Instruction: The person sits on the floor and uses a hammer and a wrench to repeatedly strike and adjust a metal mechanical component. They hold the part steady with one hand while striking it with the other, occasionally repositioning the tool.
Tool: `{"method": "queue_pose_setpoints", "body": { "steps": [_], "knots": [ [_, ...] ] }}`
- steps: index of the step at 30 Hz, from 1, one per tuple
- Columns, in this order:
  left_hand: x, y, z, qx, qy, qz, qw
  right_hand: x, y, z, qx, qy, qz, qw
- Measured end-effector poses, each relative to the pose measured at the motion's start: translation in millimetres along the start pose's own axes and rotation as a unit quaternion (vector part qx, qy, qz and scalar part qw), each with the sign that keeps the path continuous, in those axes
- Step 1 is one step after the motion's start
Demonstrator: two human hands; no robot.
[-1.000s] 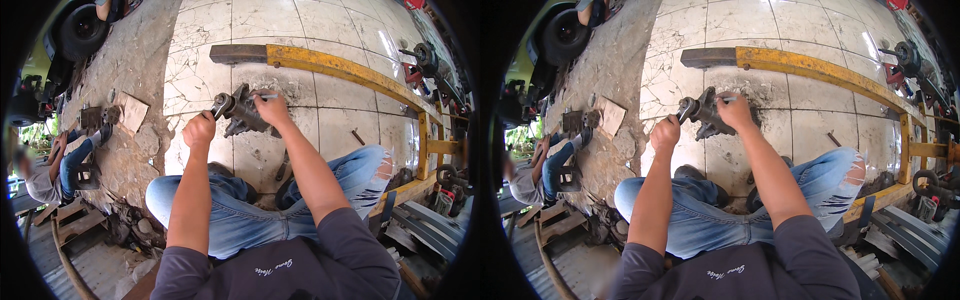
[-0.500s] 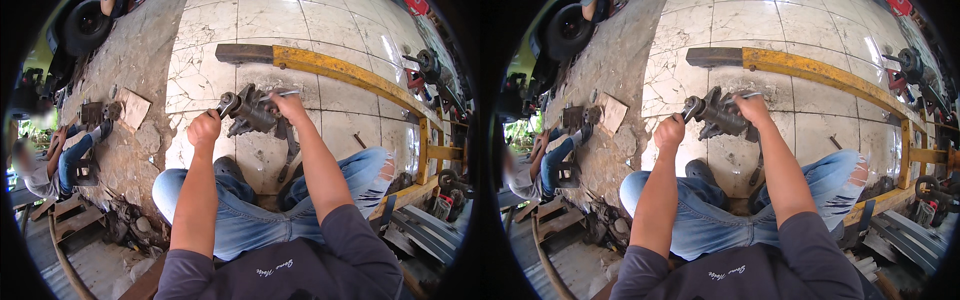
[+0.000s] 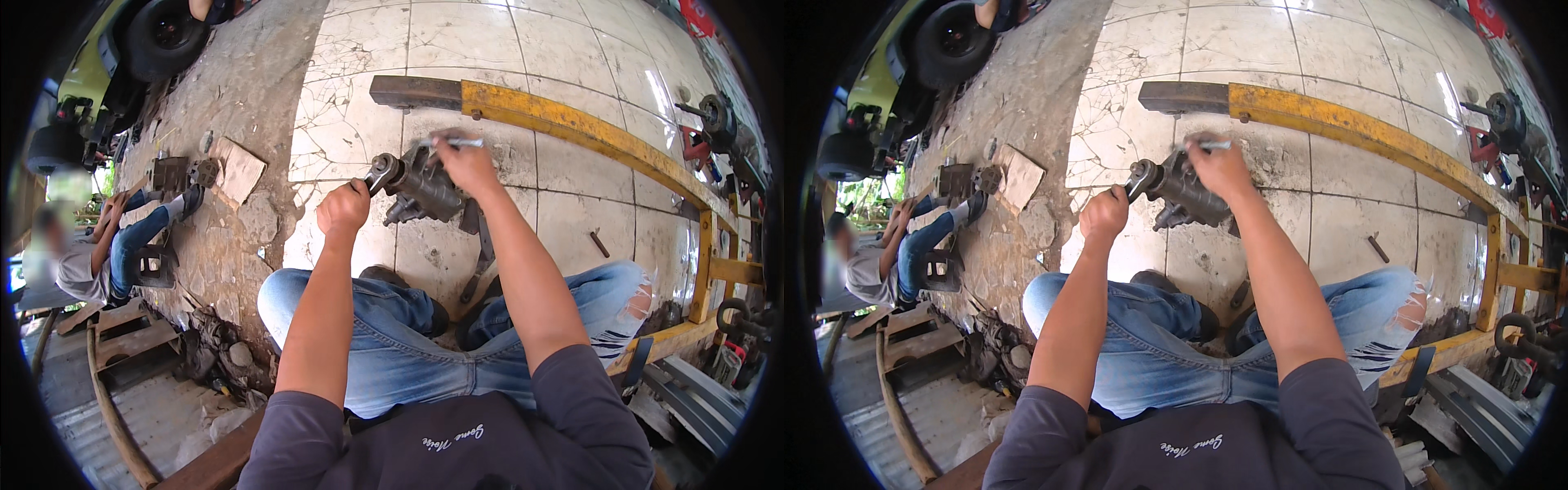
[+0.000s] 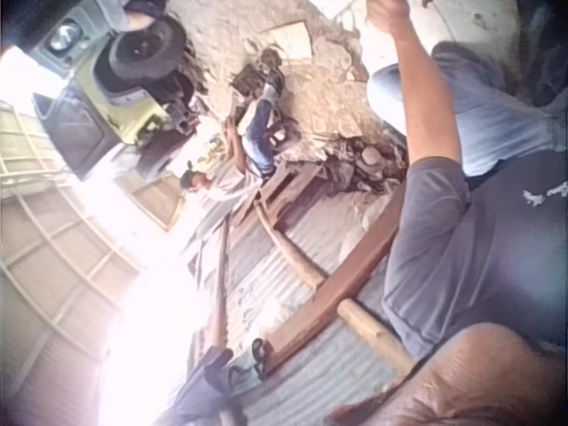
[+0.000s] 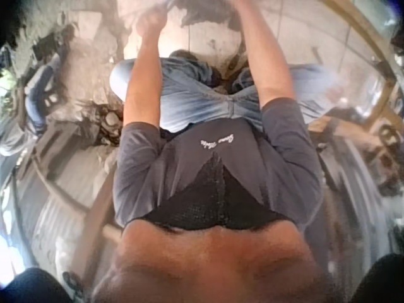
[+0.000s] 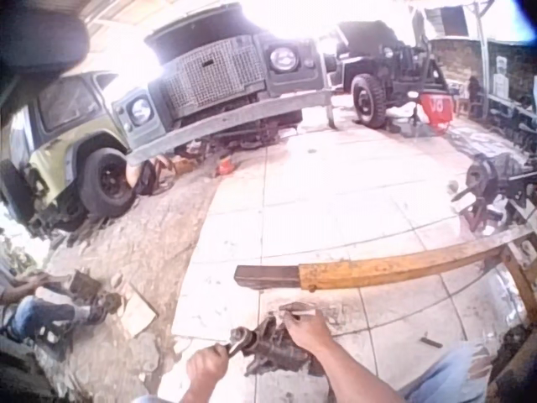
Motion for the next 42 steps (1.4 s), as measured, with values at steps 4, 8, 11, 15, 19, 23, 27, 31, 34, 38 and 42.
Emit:
{"method": "queue_pose_setpoints", "body": {
  "steps": [4,8,11,15,19,23,27,31,34,38,42],
  "knots": [
    [-6,7,5,0.009,-0.006,0.030,0.999,-34,12,-26,-0.120,-0.101,-0.127,0.979],
    [3,4,-1,0.051,-0.020,0.080,0.995,-25,-4,-10,0.075,0.028,0.065,0.995],
    [3,7,1,0.079,-0.038,0.087,0.992,-23,9,-30,-0.061,-0.044,-0.032,0.997],
    [6,4,-6,0.089,-0.041,0.096,0.991,-36,3,-23,0.020,-0.015,0.022,0.999],
    [11,-3,-7,0.099,-0.054,0.098,0.989,-39,-10,-17,-0.018,0.065,0.028,0.997],
    [16,-9,-10,0.103,-0.072,0.114,0.985,-55,-14,-24,-0.049,-0.022,-0.015,0.998],
    [18,-4,-1,0.083,-0.074,0.129,0.985,-40,-24,-19,-0.072,0.116,0.022,0.990],
    [18,16,5,0.099,-0.052,0.141,0.984,-32,-34,-15,-0.018,0.119,0.029,0.992],
    [19,23,0,0.060,-0.002,0.125,0.990,-37,-40,-22,-0.080,0.128,0.043,0.988],
    [17,29,-7,0.027,0.019,0.112,0.993,-13,-60,12,-0.007,0.109,-0.019,0.994],
    [15,31,-5,-0.022,0.049,0.101,0.993,-29,-37,-2,-0.054,0.031,-0.017,0.998]
  ]
}}
Point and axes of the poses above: each hand's wrist, its own y-axis towards the middle knuckle, its own z-axis out of the palm, x = y × z, the point moved 3 cm from there along y, towards the middle knuckle, and after that the axes turned 15 degrees about y, right-handed, at the moved point
